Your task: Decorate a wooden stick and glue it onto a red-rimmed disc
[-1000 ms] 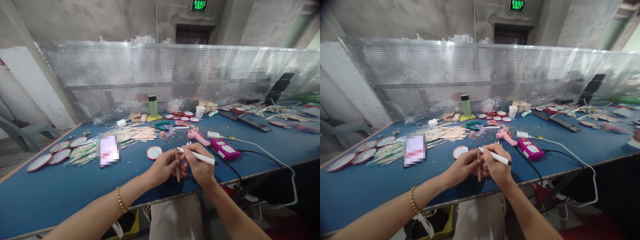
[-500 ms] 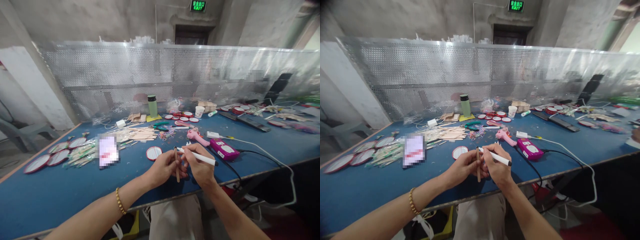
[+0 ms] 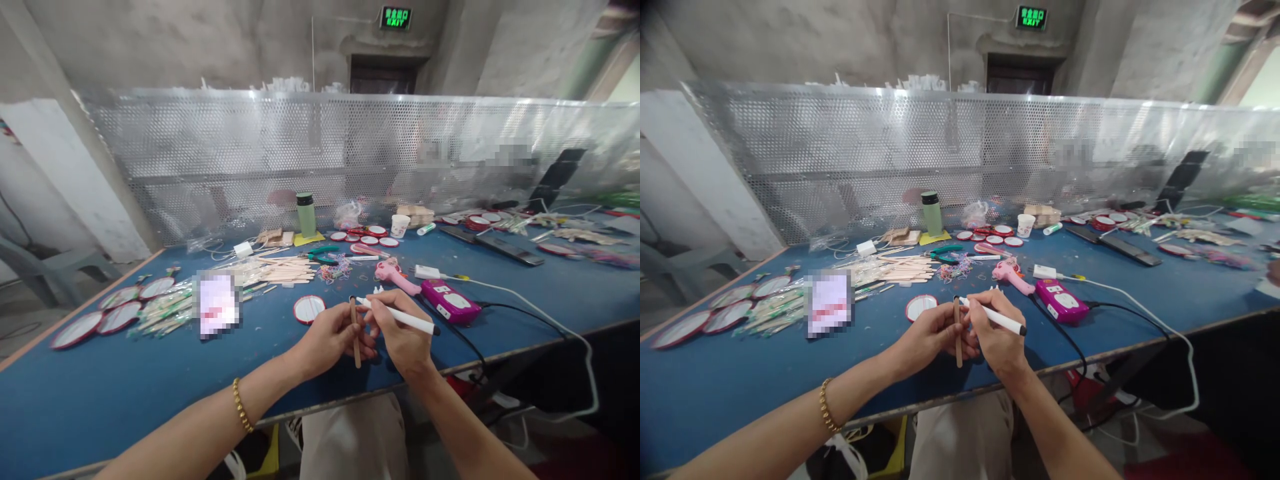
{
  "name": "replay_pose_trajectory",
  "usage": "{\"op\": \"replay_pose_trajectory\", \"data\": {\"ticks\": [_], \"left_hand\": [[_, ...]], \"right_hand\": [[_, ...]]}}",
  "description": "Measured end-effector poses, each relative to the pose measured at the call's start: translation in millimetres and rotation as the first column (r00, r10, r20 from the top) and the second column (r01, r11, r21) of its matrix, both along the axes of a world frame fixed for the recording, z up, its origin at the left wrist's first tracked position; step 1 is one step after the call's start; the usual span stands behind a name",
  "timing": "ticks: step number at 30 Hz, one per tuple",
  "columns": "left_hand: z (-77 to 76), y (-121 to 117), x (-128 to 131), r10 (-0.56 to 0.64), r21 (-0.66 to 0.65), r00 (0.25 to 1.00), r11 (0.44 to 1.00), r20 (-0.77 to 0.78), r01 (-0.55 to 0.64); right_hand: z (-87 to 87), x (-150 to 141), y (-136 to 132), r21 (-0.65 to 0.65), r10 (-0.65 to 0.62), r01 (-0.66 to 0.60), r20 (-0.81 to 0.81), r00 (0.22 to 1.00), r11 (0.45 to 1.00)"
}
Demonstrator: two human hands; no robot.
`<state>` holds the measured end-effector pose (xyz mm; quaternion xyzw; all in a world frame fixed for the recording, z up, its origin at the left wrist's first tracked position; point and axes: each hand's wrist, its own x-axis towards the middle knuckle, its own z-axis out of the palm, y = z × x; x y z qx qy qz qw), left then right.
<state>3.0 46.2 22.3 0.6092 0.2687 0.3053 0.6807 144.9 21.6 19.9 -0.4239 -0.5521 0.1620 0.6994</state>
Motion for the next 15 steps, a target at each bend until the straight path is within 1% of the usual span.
{"op": "replay_pose_trajectory", "data": {"ticks": [5, 11, 15], "left_hand": [[0.0, 0.5, 0.4, -0.001, 0.001, 1.0, 1.0, 0.007, 0.001], [-0.4, 1.0, 0.8, -0.009, 0.011, 1.0, 1.0, 0.007, 0.009], [1.8, 0.1, 0.5, -0.007, 0.004, 1.0, 1.0, -0.005, 0.007]], "right_hand": [[-0.7, 1.5, -0.3, 0.006, 0.015, -0.015, 0.011, 1.0, 1.0], [-1.0, 1.5, 0.3, -0.007, -0.004, 0.005, 0.052, 0.999, 1.0], [-1.8, 1.2, 0.1, -0.009, -0.012, 0.012, 0.036, 0.999, 1.0]]}}
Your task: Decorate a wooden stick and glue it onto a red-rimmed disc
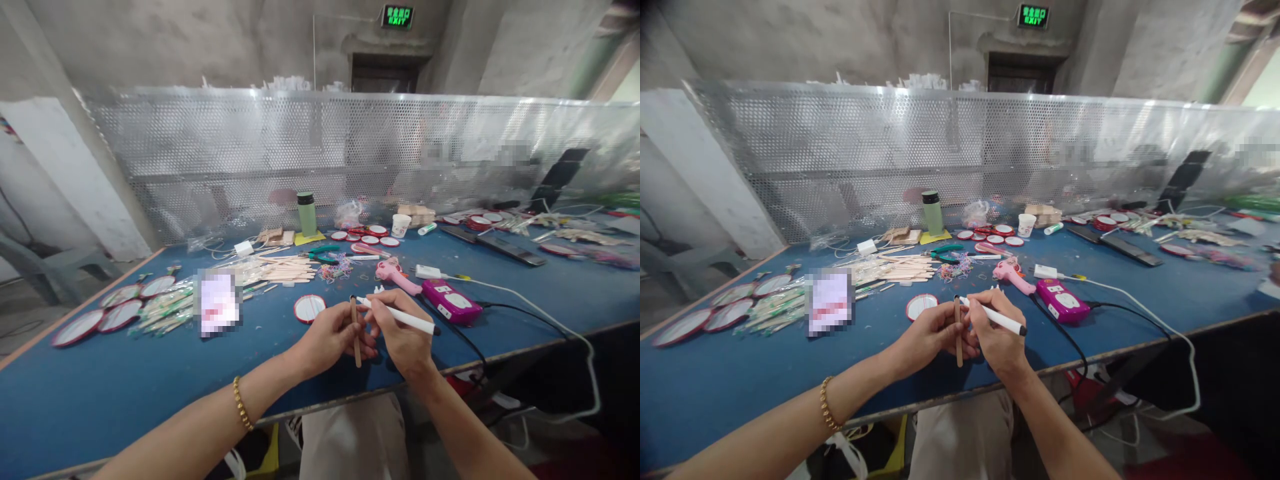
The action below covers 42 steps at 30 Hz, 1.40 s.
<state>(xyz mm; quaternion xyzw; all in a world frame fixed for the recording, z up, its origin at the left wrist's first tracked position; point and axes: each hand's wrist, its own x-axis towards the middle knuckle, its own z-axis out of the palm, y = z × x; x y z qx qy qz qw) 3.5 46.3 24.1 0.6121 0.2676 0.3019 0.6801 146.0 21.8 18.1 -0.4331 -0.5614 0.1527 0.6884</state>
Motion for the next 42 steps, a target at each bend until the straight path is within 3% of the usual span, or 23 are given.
{"op": "replay_pose_trajectory", "data": {"ticks": [42], "left_hand": [[-0.2, -0.3, -1.3, -0.016, 0.007, 1.0, 1.0, -0.001, 0.016]], "right_hand": [[-0.6, 1.6, 0.5, 0.014, 0.01, -0.01, 0.015, 1.0, 1.0]]}}
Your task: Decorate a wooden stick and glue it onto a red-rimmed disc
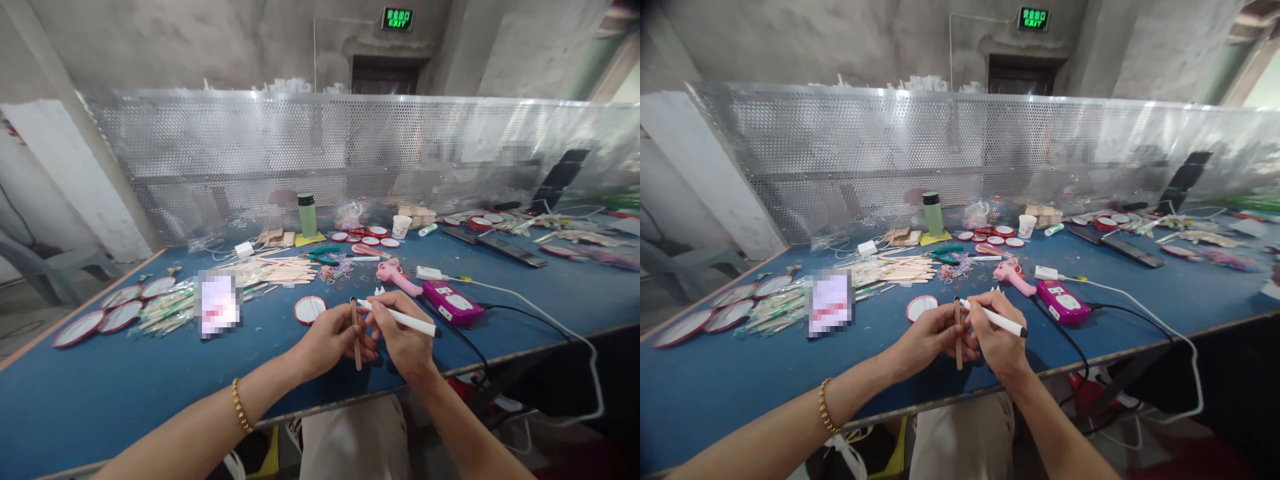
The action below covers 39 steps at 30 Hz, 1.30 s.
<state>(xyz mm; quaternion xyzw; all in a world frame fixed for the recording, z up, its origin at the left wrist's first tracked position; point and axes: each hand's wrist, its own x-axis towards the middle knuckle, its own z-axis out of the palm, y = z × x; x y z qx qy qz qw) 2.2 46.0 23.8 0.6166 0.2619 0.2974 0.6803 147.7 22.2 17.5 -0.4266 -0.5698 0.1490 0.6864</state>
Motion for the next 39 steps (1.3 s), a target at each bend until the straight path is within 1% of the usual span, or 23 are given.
{"op": "replay_pose_trajectory", "data": {"ticks": [5, 11, 19, 32, 39], "left_hand": [[-0.1, 0.6, 0.5, 0.006, -0.019, 1.0, 1.0, 0.002, -0.006], [-0.5, 1.4, 0.2, -0.005, -0.055, 1.0, 0.998, 0.026, 0.006], [1.7, 0.3, 0.3, 0.0, -0.018, 1.0, 1.0, 0.004, 0.0], [0.6, 0.2, -0.2, 0.0, -0.029, 1.0, 1.0, 0.006, 0.0], [-0.1, 0.3, -0.5, -0.013, -0.02, 1.0, 1.0, 0.013, 0.013]], "right_hand": [[1.0, -0.4, 0.8, -0.008, -0.017, 0.017, 0.021, 1.0, 1.0], [5.6, -2.6, -1.2, -0.015, -0.026, 0.026, -0.041, 0.999, 1.0], [2.0, -2.0, 0.4, -0.02, 0.001, -0.002, -0.044, 0.999, 1.0], [5.0, -2.7, -1.1, -0.009, -0.002, 0.002, -0.045, 0.999, 1.0], [3.8, -2.5, -0.5, -0.031, 0.001, -0.003, -0.049, 0.999, 1.0]]}}
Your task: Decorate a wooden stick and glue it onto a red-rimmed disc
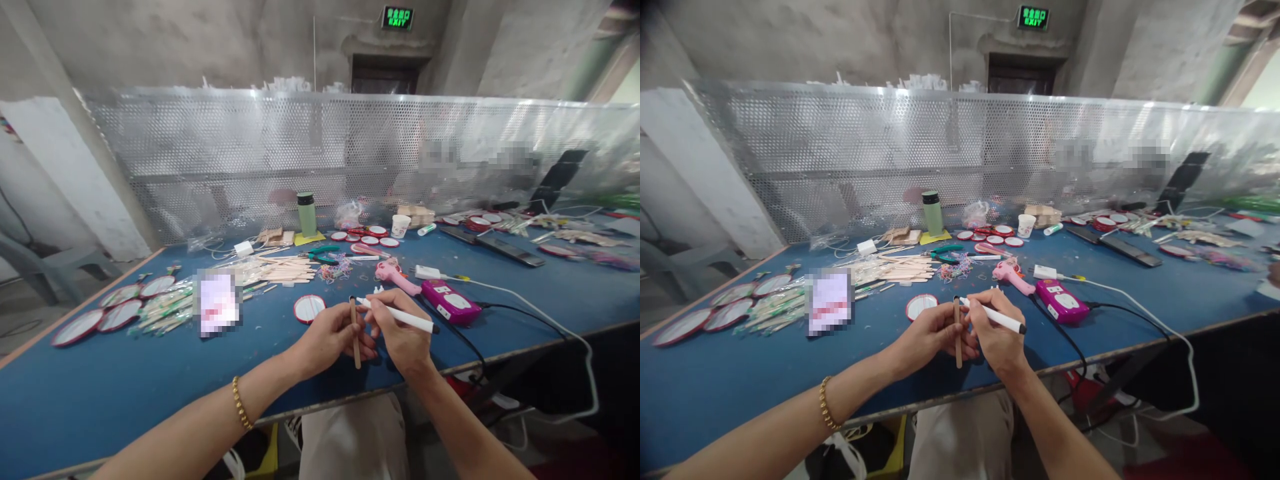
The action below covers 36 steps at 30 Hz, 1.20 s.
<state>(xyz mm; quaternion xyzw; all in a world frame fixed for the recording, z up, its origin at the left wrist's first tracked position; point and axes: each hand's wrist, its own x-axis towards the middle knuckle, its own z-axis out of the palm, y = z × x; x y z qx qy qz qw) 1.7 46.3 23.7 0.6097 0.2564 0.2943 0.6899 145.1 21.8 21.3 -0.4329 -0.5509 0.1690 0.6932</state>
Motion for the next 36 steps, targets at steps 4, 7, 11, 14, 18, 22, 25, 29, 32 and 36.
{"op": "replay_pose_trajectory", "data": {"ticks": [4, 7, 11, 14, 18, 22, 25, 29, 32, 36], "left_hand": [[0.5, 0.2, 0.3, 0.004, -0.009, 1.0, 1.0, -0.005, -0.004], [0.5, 0.1, 0.2, 0.004, -0.023, 1.0, 1.0, 0.007, -0.004], [-0.7, 0.4, 0.1, 0.0, -0.015, 1.0, 1.0, 0.019, 0.0], [-0.9, 0.7, 0.0, 0.0, -0.017, 1.0, 1.0, 0.015, 0.0], [0.8, 0.1, 0.3, 0.008, -0.007, 1.0, 1.0, 0.006, -0.008], [2.9, -1.3, 1.2, 0.019, -0.014, 1.0, 1.0, -0.013, -0.019], [2.7, -1.5, 1.6, 0.025, -0.017, 1.0, 1.0, -0.016, -0.025], [1.3, -0.8, 1.8, 0.023, -0.02, 1.0, 1.0, -0.011, -0.024], [1.2, -0.7, 2.0, 0.024, -0.022, 1.0, 0.999, -0.01, -0.024], [1.9, -1.0, 2.3, 0.022, -0.026, 1.0, 0.999, -0.008, -0.022]], "right_hand": [[0.8, 0.4, 0.2, -0.013, -0.012, 0.013, 0.016, 1.0, 1.0], [1.6, 0.3, 0.1, -0.003, -0.017, 0.017, 0.015, 1.0, 1.0], [0.6, 0.2, 0.0, 0.004, -0.012, 0.012, -0.013, 1.0, 1.0], [-0.3, 0.2, 0.2, 0.003, -0.013, 0.013, -0.004, 1.0, 1.0], [1.0, -0.2, -0.1, -0.005, -0.007, 0.007, 0.0, 1.0, 1.0], [2.5, -0.5, -0.7, -0.009, -0.005, 0.005, -0.005, 1.0, 1.0], [1.7, -0.4, -0.9, 0.007, -0.008, 0.008, -0.014, 1.0, 1.0], [-0.1, 0.2, -0.4, 0.022, -0.01, 0.01, -0.004, 1.0, 1.0], [-0.7, 0.7, 0.1, 0.018, -0.003, 0.003, -0.006, 1.0, 1.0], [-1.7, 1.1, 0.2, 0.017, 0.004, -0.004, 0.009, 1.0, 1.0]]}}
